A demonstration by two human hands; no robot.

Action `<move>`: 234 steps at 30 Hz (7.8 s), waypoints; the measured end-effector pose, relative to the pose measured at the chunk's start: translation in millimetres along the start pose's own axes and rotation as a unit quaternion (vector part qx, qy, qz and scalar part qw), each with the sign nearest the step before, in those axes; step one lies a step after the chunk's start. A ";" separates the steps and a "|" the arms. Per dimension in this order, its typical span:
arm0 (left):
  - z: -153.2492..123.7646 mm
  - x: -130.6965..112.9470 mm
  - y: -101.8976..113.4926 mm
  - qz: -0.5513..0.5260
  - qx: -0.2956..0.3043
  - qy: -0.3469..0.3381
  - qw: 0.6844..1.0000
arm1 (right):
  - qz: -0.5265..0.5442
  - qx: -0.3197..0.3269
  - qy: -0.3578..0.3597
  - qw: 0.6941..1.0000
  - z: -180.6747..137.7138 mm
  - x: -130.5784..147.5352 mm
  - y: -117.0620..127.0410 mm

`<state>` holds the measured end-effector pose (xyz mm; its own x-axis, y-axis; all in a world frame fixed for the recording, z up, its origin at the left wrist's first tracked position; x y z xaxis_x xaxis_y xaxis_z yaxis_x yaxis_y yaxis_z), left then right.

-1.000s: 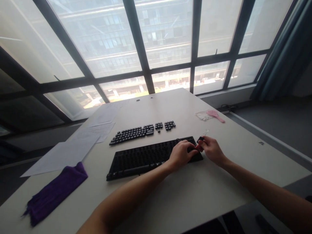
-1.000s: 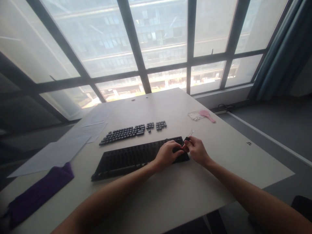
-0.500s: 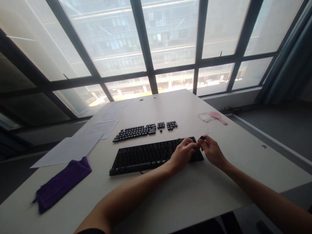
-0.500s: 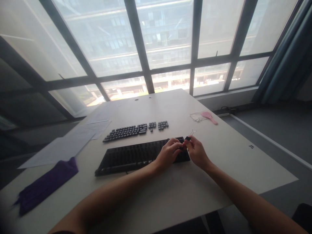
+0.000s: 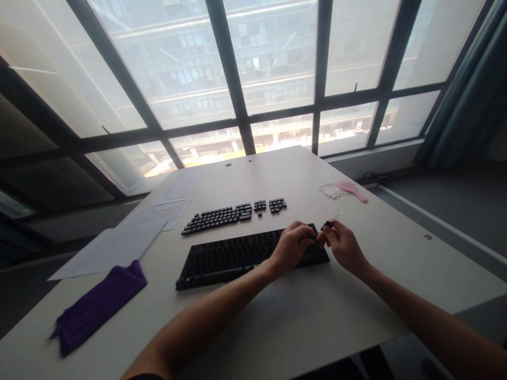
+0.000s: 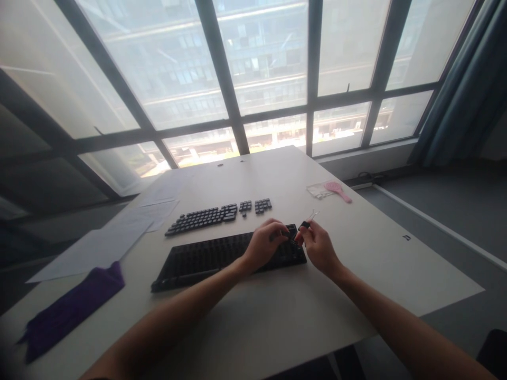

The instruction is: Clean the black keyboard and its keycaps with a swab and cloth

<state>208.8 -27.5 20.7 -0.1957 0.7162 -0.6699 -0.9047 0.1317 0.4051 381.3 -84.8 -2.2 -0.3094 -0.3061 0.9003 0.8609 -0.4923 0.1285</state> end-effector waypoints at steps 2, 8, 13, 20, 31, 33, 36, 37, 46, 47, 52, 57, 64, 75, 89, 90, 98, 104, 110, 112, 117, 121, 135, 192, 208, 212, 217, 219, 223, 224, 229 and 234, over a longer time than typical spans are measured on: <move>16.9 13.0 8.2 0.029 -0.022 0.015 0.999 | 0.008 -0.015 -0.007 1.000 2.0 -2.7 -0.2; 67.9 73.0 25.0 0.247 0.022 0.039 0.968 | 0.012 -0.025 -0.016 0.999 4.0 -8.0 -2.4; 76.1 100.6 27.4 0.332 0.054 0.034 0.941 | 0.012 -0.031 -0.019 0.999 4.2 -7.7 -0.7; 81.4 107.5 29.7 0.372 0.051 -0.008 0.927 | 0.007 -0.023 -0.023 0.999 4.6 -7.9 1.0; 82.4 91.9 33.0 0.349 0.001 -0.001 0.937 | 0.023 -0.021 -0.025 0.999 10.7 -3.7 8.3; 70.0 72.3 30.5 0.314 0.002 -0.019 0.949 | 0.017 -0.009 -0.030 0.999 13.4 -5.3 11.4; 39.1 37.4 19.6 0.234 0.065 -0.062 0.968 | -0.005 0.025 -0.034 0.999 15.9 -8.3 13.6; 27.6 27.2 14.9 0.213 0.081 -0.068 0.971 | -0.012 0.039 -0.035 0.999 16.4 -9.4 13.6; -15.5 2.7 -10.4 0.198 0.119 -0.087 0.969 | -0.050 0.146 -0.032 0.987 25.7 -10.4 17.2; -15.4 2.9 -10.3 0.201 0.118 -0.089 0.968 | -0.060 0.147 -0.028 0.987 27.4 -9.3 18.2; -14.9 2.5 -9.7 0.204 0.117 -0.086 0.968 | -0.096 0.177 -0.029 0.979 28.4 -2.9 18.5; -14.3 1.7 -11.4 0.211 0.122 -0.082 0.966 | -0.090 0.167 -0.034 0.981 15.7 4.7 18.5; -14.7 3.6 -12.4 0.213 0.121 -0.077 0.966 | -0.097 0.198 -0.013 0.975 1.9 10.6 23.9; -9.5 -1.1 -8.3 0.164 0.127 -0.074 0.975 | -0.127 0.165 0.137 0.969 -15.4 3.7 27.5; -7.4 -6.4 -25.5 0.104 0.176 -0.053 0.977 | -0.078 0.038 -0.019 0.996 -10.7 -6.2 25.8; -7.4 -6.9 -25.0 0.091 0.175 -0.046 0.979 | -0.072 0.034 -0.027 0.996 -10.1 -6.6 25.5; -7.6 -5.4 -20.1 0.019 0.115 -0.022 0.993 | -0.104 -0.014 0.060 0.993 -16.8 -0.3 22.5; -12.9 -8.4 -17.7 0.039 0.074 -0.046 0.995 | -0.129 -0.023 0.089 0.987 -20.3 -1.0 21.6; -14.8 -12.1 -17.6 0.055 0.104 -0.083 0.990 | -0.134 -0.002 0.099 0.986 -19.6 3.8 22.7; -15.4 -12.0 -17.4 0.055 0.114 -0.089 0.988 | -0.133 0.001 0.097 0.986 -19.6 4.8 23.7; -17.6 -10.9 -15.5 0.032 0.129 -0.112 0.985 | -0.091 0.012 0.055 0.994 -17.3 5.1 26.4; -18.7 -7.2 -15.8 0.025 0.128 -0.142 0.981 | -0.062 0.020 0.029 0.997 -14.1 1.2 27.6; -16.6 -4.2 -21.6 0.078 0.112 -0.192 0.972 | -0.041 0.026 -0.016 0.999 -11.4 -5.7 23.0; 83.1 93.5 12.8 0.354 0.079 0.019 0.932 | -0.045 -0.007 0.002 0.999 -11.0 3.1 28.4; 78.7 80.9 33.7 0.321 -0.001 0.019 0.947 | -0.025 0.005 -0.007 1.000 -10.5 0.1 29.3; 59.5 68.3 84.4 0.320 -0.025 0.018 0.947 | -0.007 0.015 -0.019 1.000 -11.7 0.5 27.7; 5.4 65.4 177.9 0.351 -0.017 0.082 0.933 | 0.012 0.085 -0.039 0.995 -15.9 1.5 16.4; -20.5 69.2 211.8 0.356 -0.022 0.108 0.928 | -0.004 0.117 -0.037 0.992 -15.5 -1.2 13.0; -63.8 77.2 257.0 0.286 0.005 0.149 0.946 | -0.059 0.139 -0.025 0.988 -5.6 -10.4 13.3; -71.6 78.0 263.6 0.265 0.016 0.159 0.951 | -0.071 0.142 -0.025 0.987 -1.6 -11.9 13.7; -94.2 69.7 279.7 0.197 0.055 0.169 0.964 | -0.094 0.152 -0.038 0.983 14.8 -2.6 1.2; -104.6 52.2 288.4 0.137 0.040 0.156 0.977 | -0.028 0.137 -0.032 0.990 2.4 37.2 -64.4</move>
<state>-101.8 -23.8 37.5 -0.5435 0.4897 -0.6818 -0.7725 0.0260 0.6345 315.4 -62.5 24.0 -0.3418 -0.2273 0.9119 0.9229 -0.2644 0.2800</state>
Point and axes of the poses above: each hand's wrist, its own z-axis towards the middle knuckle, its own y-axis out of the back of the hand, x = y × z, the point moved 1 cm from there along z, towards the middle knuckle, and after that the axes turned 13 degrees about -x, right-handed, at the moved point
